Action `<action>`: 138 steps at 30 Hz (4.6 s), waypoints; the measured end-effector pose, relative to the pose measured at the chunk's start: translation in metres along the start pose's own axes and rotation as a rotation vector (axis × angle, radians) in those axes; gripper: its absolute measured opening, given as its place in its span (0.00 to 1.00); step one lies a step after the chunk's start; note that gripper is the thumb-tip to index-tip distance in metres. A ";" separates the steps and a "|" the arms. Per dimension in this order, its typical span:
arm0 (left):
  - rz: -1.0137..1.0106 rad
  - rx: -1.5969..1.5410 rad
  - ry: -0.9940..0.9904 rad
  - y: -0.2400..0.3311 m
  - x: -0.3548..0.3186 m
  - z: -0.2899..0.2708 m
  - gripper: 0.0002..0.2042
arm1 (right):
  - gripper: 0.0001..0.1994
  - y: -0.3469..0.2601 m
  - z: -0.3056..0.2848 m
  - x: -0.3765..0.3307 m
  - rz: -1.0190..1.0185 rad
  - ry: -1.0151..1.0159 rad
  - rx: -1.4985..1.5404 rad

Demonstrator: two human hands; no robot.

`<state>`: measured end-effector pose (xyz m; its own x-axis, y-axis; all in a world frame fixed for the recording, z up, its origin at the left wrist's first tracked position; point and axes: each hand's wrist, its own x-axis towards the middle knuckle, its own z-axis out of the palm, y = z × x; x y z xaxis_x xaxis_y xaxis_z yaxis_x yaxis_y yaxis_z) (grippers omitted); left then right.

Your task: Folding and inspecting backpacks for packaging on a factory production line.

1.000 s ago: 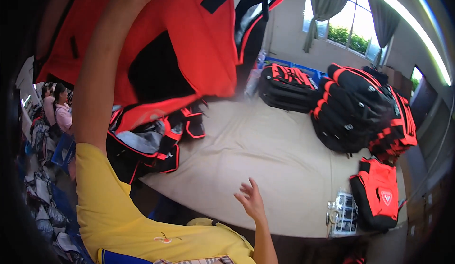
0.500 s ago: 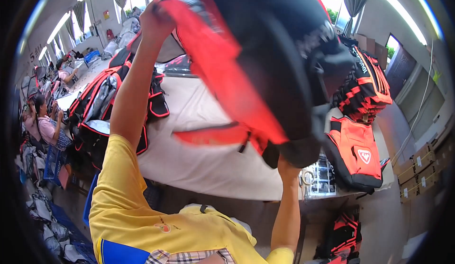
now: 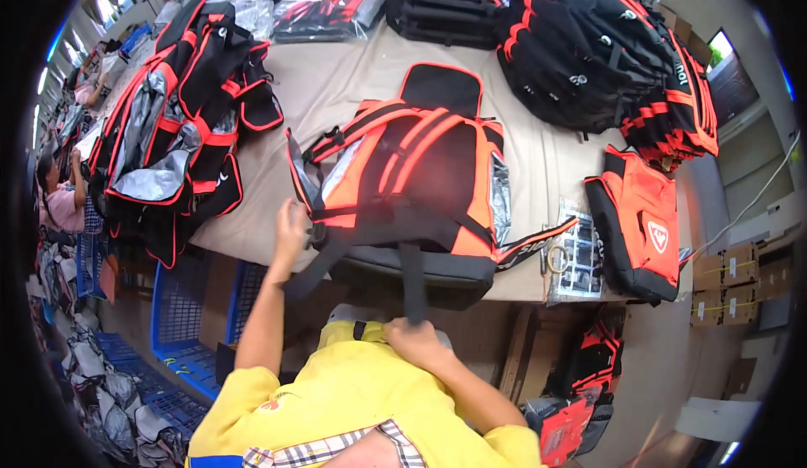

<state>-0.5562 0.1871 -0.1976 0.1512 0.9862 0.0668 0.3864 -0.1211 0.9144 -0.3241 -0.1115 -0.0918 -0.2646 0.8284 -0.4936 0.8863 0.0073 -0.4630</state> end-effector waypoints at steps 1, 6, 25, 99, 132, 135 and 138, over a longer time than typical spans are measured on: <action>0.172 0.080 -0.073 0.036 -0.014 0.020 0.28 | 0.13 -0.014 -0.021 -0.006 -0.114 0.154 -0.047; 0.617 0.411 -0.203 0.127 -0.047 0.022 0.29 | 0.13 -0.086 -0.162 -0.019 -0.708 0.334 0.622; 0.643 0.618 -0.422 0.069 -0.057 0.035 0.27 | 0.26 -0.133 -0.264 0.016 -1.006 0.274 1.190; -0.102 0.368 -0.124 0.026 0.200 0.168 0.24 | 0.32 0.162 -0.205 0.354 0.460 0.638 -0.252; -0.118 0.297 -0.496 0.012 0.114 0.082 0.30 | 0.27 0.218 -0.122 0.398 0.449 0.858 -0.171; 0.075 0.537 -0.754 -0.001 0.081 0.020 0.31 | 0.27 0.223 -0.126 0.401 0.425 0.875 -0.227; 0.140 0.474 -0.762 -0.008 0.079 -0.008 0.30 | 0.28 0.227 -0.127 0.397 0.423 0.818 -0.207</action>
<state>-0.5542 0.2665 -0.1964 0.7209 0.6377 -0.2715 0.6274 -0.4342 0.6464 -0.1793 0.2904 -0.2995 0.3736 0.9204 0.1156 0.9184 -0.3495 -0.1853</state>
